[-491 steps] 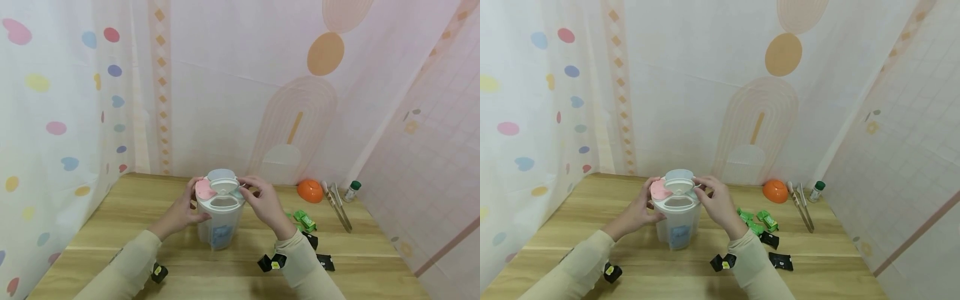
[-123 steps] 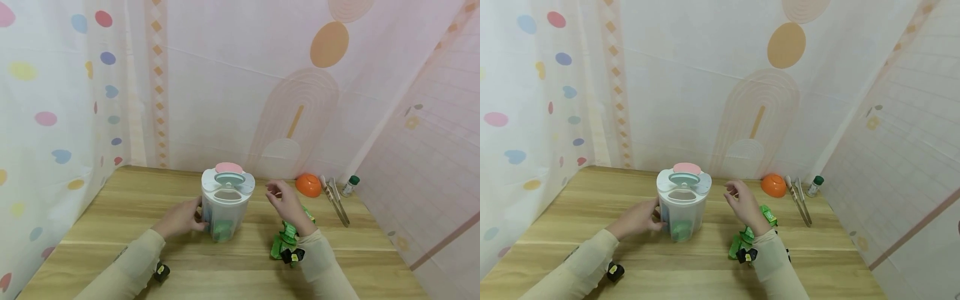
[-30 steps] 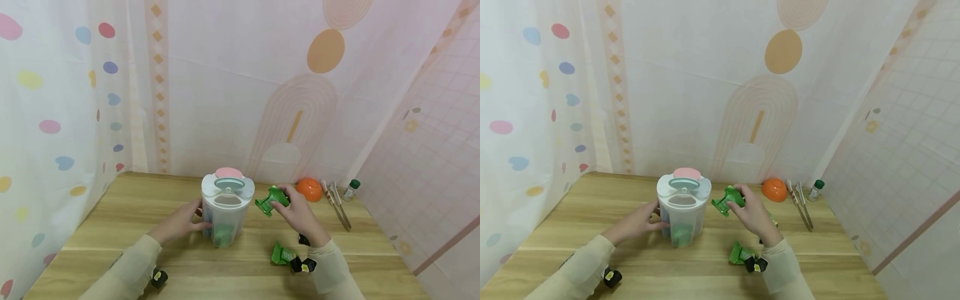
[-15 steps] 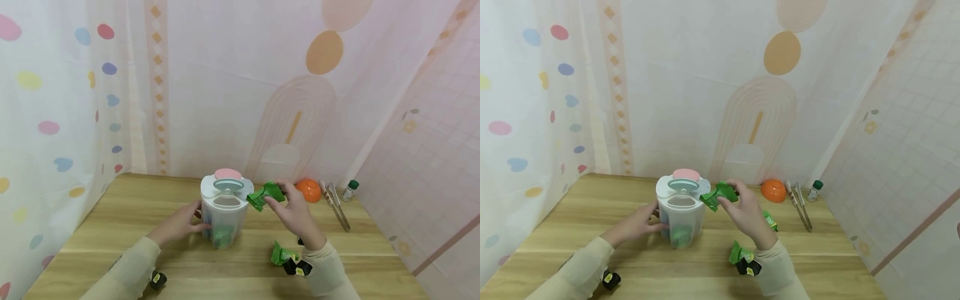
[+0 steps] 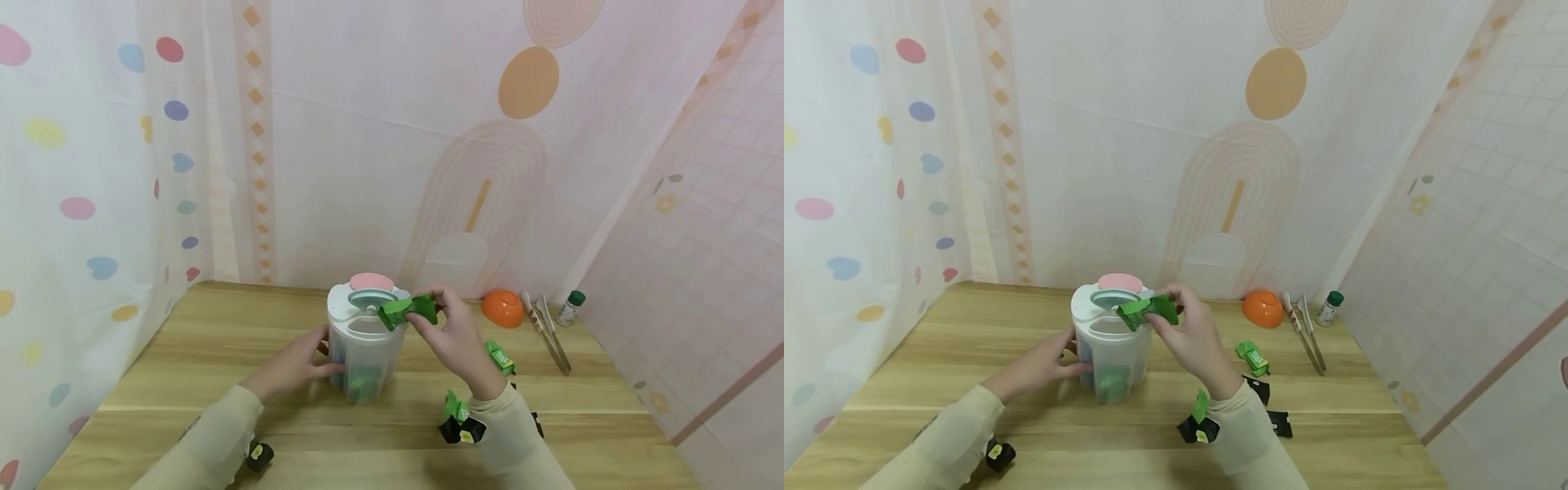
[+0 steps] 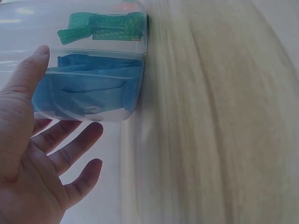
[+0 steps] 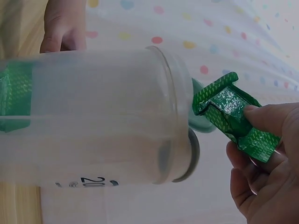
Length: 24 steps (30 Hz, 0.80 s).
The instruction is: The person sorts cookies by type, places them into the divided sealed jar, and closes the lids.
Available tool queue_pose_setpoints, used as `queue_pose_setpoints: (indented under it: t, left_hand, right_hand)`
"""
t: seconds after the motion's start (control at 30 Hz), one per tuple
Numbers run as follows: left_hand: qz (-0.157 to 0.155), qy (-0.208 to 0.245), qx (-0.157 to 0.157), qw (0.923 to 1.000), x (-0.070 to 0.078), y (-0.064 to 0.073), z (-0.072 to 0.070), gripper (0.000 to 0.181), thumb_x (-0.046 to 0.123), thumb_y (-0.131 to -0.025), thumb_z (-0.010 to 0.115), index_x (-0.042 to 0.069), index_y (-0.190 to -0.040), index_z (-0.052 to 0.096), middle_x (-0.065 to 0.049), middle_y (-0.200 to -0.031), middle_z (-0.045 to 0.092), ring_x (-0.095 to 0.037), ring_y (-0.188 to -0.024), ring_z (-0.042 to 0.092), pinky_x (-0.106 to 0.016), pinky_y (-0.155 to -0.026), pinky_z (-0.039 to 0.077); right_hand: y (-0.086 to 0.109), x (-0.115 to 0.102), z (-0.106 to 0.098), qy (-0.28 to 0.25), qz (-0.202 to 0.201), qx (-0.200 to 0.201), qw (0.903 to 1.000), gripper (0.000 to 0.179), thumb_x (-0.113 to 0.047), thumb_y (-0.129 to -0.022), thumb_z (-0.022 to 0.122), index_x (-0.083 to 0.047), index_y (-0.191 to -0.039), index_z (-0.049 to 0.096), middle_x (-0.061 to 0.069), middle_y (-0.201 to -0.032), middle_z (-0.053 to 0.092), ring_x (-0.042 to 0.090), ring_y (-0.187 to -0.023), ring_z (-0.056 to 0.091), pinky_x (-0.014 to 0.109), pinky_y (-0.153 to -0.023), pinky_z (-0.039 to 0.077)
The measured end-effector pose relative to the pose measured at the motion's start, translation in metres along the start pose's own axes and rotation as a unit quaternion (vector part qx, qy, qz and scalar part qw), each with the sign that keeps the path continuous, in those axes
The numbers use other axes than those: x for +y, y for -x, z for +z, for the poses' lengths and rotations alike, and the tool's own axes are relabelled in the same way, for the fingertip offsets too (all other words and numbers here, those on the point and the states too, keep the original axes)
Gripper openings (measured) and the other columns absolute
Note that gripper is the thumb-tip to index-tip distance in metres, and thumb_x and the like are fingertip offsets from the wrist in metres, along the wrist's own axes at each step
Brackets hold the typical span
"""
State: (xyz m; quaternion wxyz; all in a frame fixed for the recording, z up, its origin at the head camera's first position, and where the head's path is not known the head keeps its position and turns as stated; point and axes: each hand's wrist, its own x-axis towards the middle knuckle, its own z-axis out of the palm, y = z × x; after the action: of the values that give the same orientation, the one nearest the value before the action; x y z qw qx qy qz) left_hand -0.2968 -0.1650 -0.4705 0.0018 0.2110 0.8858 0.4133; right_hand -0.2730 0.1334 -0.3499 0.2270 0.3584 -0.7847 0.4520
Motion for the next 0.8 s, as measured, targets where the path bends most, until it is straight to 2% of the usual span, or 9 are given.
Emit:
queue_pose_setpoints:
  t: [0.2,0.43,0.6,0.8]
  left_hand:
    - [0.004,-0.006,-0.001,1.0,-0.001,-0.001,0.0,0.069,0.045,-0.087,0.079,0.012,-0.14,0.048,-0.005,-0.128,0.063,-0.021,-0.109,0.063,-0.047,-0.095,0.052]
    - [0.005,-0.001,-0.004,1.0,-0.002,-0.001,0.0,0.072,0.043,-0.088,0.079,0.012,-0.144,0.045,-0.006,-0.13,0.062,-0.022,-0.109,0.063,-0.047,-0.094,0.053]
    - [0.006,-0.007,-0.005,0.9999,-0.002,0.0,0.0,0.072,0.044,-0.088,0.079,0.012,-0.142,0.046,-0.006,-0.129,0.063,-0.021,-0.107,0.063,-0.046,-0.093,0.054]
    - [0.006,0.002,-0.005,1.0,-0.001,0.0,0.0,0.071,0.043,-0.088,0.079,0.012,-0.143,0.046,-0.005,-0.129,0.063,-0.02,-0.108,0.063,-0.046,-0.093,0.054]
  right_hand:
    - [-0.004,-0.001,0.007,0.026,0.008,-0.023,0.9994,0.031,-0.004,-0.089,0.078,-0.002,-0.114,0.059,0.008,-0.109,0.07,0.019,-0.087,0.056,0.032,-0.077,0.047]
    - [-0.007,-0.004,0.011,0.066,-0.008,-0.066,0.9957,0.028,-0.006,-0.092,0.074,-0.004,-0.118,0.062,0.004,-0.105,0.068,0.015,-0.091,0.06,0.033,-0.077,0.051]
    - [-0.007,-0.003,0.013,0.066,-0.007,-0.074,0.995,0.02,-0.006,-0.095,0.071,-0.007,-0.114,0.065,0.001,-0.103,0.068,0.014,-0.094,0.062,0.037,-0.079,0.052]
    - [-0.005,-0.003,0.013,0.068,-0.003,-0.08,0.9945,0.016,-0.007,-0.095,0.071,-0.008,-0.111,0.066,0.0,-0.102,0.067,0.014,-0.094,0.061,0.036,-0.078,0.052]
